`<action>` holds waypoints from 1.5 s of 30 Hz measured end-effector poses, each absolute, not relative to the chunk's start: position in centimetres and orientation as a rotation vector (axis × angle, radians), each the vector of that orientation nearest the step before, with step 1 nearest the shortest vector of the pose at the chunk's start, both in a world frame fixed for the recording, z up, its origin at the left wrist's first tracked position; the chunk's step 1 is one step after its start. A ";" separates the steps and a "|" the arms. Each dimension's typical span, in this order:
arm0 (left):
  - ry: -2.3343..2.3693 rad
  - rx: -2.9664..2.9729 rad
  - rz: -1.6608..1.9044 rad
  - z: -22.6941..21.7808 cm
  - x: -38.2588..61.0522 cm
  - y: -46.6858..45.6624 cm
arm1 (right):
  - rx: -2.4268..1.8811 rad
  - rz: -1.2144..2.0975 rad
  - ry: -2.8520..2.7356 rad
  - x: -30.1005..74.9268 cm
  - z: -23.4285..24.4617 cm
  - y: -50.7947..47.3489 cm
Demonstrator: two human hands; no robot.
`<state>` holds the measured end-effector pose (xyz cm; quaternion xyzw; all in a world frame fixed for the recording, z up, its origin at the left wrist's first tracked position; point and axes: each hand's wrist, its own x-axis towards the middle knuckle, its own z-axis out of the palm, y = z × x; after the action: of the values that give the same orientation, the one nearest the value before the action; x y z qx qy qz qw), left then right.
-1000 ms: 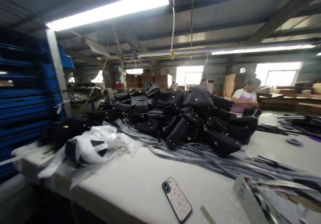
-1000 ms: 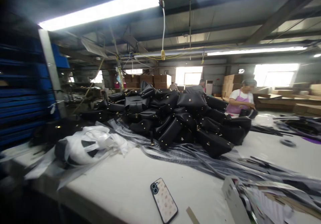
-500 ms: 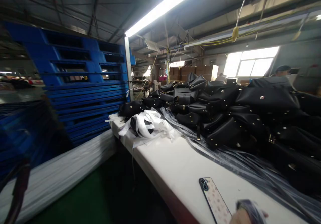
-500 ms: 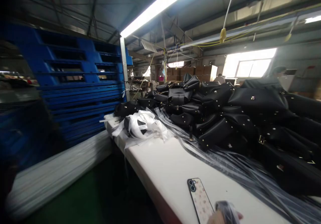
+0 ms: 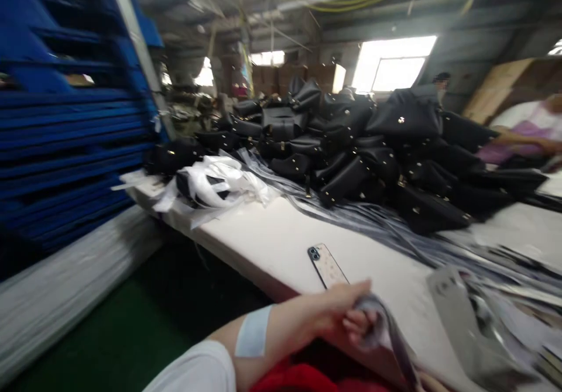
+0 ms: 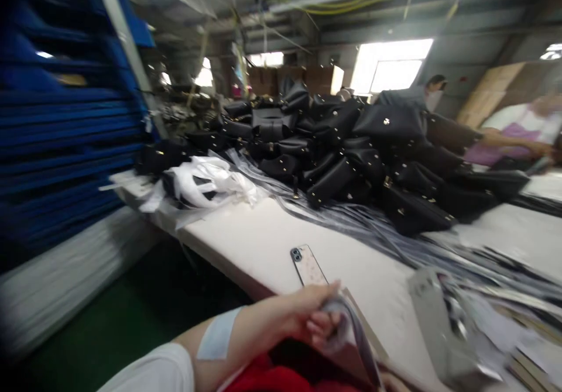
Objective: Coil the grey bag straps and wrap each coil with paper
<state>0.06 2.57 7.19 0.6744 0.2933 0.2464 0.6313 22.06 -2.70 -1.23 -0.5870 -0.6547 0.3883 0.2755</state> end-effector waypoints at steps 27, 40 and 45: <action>0.778 1.552 1.276 6.5 0.9 4.4 | -1.254 1.721 -1.516 22.6 5.2 -10.2; 0.577 0.733 0.465 8.4 0.1 3.5 | -1.335 1.558 -1.685 25.5 3.0 -6.9; 0.479 0.515 0.543 10.3 -0.4 5.2 | -1.385 1.407 -1.751 22.4 2.0 -7.7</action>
<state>-0.40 5.19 10.34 0.2489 0.2315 0.2627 0.9030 22.41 -7.70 2.02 -0.5085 -0.6425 0.5166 0.2486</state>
